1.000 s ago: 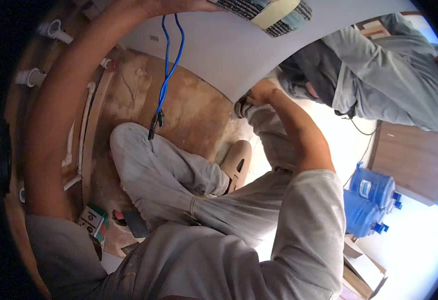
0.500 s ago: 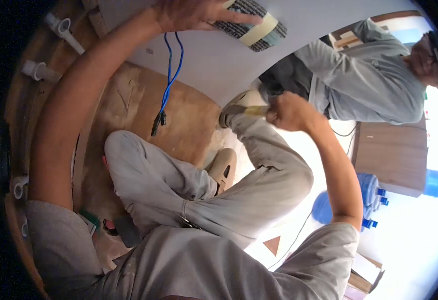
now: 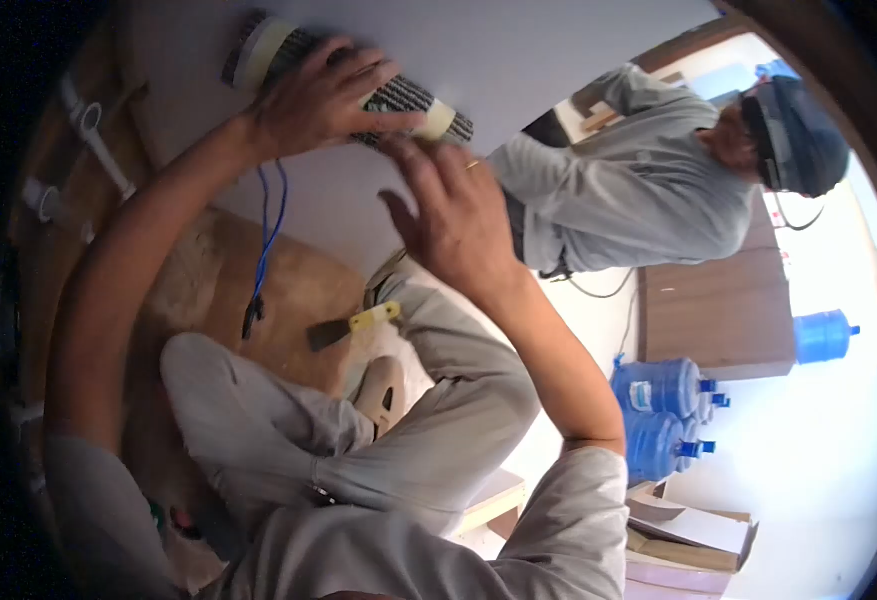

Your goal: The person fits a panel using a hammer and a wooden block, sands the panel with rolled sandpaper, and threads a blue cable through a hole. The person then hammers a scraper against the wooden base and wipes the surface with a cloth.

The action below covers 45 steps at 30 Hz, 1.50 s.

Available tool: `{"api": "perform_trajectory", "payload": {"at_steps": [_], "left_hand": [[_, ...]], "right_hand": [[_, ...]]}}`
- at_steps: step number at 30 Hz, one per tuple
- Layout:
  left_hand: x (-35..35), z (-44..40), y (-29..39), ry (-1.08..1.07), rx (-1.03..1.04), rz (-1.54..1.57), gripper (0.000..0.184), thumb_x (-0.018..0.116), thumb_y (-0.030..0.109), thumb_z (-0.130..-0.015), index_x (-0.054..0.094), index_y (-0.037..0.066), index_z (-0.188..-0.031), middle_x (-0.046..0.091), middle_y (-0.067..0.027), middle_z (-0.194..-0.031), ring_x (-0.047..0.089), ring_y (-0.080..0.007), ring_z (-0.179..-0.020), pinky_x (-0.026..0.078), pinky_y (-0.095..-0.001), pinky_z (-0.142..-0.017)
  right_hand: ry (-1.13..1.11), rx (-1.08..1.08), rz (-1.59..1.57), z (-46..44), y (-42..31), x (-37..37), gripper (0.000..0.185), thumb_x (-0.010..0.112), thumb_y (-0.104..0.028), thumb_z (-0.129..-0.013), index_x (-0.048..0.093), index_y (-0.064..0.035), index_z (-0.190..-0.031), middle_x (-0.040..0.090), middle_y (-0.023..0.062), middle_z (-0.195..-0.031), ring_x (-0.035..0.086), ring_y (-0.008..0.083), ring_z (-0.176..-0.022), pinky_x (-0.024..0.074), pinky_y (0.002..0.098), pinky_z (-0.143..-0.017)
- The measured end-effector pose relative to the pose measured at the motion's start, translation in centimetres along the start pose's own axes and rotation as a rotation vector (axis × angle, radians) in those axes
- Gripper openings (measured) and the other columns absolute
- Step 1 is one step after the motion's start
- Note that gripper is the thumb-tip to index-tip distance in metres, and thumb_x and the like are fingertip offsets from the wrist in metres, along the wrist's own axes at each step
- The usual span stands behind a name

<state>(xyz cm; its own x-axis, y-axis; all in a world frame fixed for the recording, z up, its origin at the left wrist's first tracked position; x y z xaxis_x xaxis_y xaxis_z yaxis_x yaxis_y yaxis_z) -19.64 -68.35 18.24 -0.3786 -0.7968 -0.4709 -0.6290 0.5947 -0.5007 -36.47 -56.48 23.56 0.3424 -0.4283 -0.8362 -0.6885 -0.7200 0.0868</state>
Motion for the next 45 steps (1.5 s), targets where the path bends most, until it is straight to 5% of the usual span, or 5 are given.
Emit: {"api": "perform_trajectory", "payload": {"at_steps": [7,13,24,43,45], "left_hand": [[-4.8,-13.3,-2.8,0.345,0.005,-0.152,0.074,0.077,0.047,-0.075,0.047,0.042,-0.142,0.054,-0.0112,-0.123,0.048,-0.0299,-0.120,0.042,-0.0487,-0.095],[-4.8,-13.2,-2.1,0.294,0.015,-0.032,0.079,0.080,0.049,-0.070,0.049,0.040,-0.141,0.054,-0.0130,-0.124,0.049,-0.0300,-0.121,0.042,-0.0507,-0.094],[-0.6,-5.4,4.0,0.212,0.042,-0.102,0.050,0.050,0.032,-0.095,0.041,0.040,-0.143,0.056,-0.0126,-0.120,0.051,-0.0273,-0.114,0.043,-0.0464,-0.089],[4.1,1.8,6.7,-0.078,0.395,0.077,0.050,0.056,0.022,-0.083,0.055,0.037,-0.131,0.052,-0.0039,-0.123,0.048,-0.0199,-0.123,0.040,-0.0421,-0.103],[3.5,1.1,6.4,-0.172,0.416,0.078,0.051,0.055,0.020,-0.083,0.054,0.037,-0.131,0.052,-0.0050,-0.124,0.048,-0.0203,-0.123,0.039,-0.0421,-0.104]], "right_hand": [[0.516,-0.106,0.705,-4.3,6.5,-11.4,0.050,0.075,-0.012,-0.084,0.053,0.0030,-0.127,0.061,0.0160,-0.122,0.062,0.0289,-0.107,0.0516,0.0369,-0.089],[1.033,0.400,-0.485,-3.9,12.1,-15.5,0.037,0.052,-0.016,-0.098,0.044,0.0096,-0.123,0.060,0.0203,-0.111,0.061,0.0280,-0.101,0.0517,0.0337,-0.084],[0.160,0.482,-2.121,-8.2,23.9,-15.0,0.082,0.037,-0.068,-0.096,0.040,-0.0026,-0.146,0.049,0.0161,-0.143,0.042,0.0295,-0.135,0.0327,0.0418,-0.113],[0.226,-0.119,-1.356,-10.6,10.8,-11.2,0.032,0.046,-0.036,-0.106,0.064,-0.0091,-0.104,0.062,-0.0025,-0.087,0.057,0.0087,-0.075,0.0481,0.0235,-0.071],[1.249,1.153,-0.653,-15.2,10.1,-10.4,0.033,0.047,-0.037,-0.105,0.060,-0.0151,-0.085,0.047,-0.0086,-0.066,0.041,0.0065,-0.055,0.0364,0.0211,-0.052]]}}
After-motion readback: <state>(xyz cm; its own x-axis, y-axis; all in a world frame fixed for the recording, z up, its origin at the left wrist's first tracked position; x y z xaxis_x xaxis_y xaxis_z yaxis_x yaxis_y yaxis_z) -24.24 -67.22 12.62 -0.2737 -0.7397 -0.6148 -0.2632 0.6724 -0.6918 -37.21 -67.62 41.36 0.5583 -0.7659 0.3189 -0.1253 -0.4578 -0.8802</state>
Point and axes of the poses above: each hand's wrist, its own z-axis away from the middle knuckle, its own x-axis out of the palm, y = z × x, the point moved 3 cm from there along -z, towards the middle knuckle
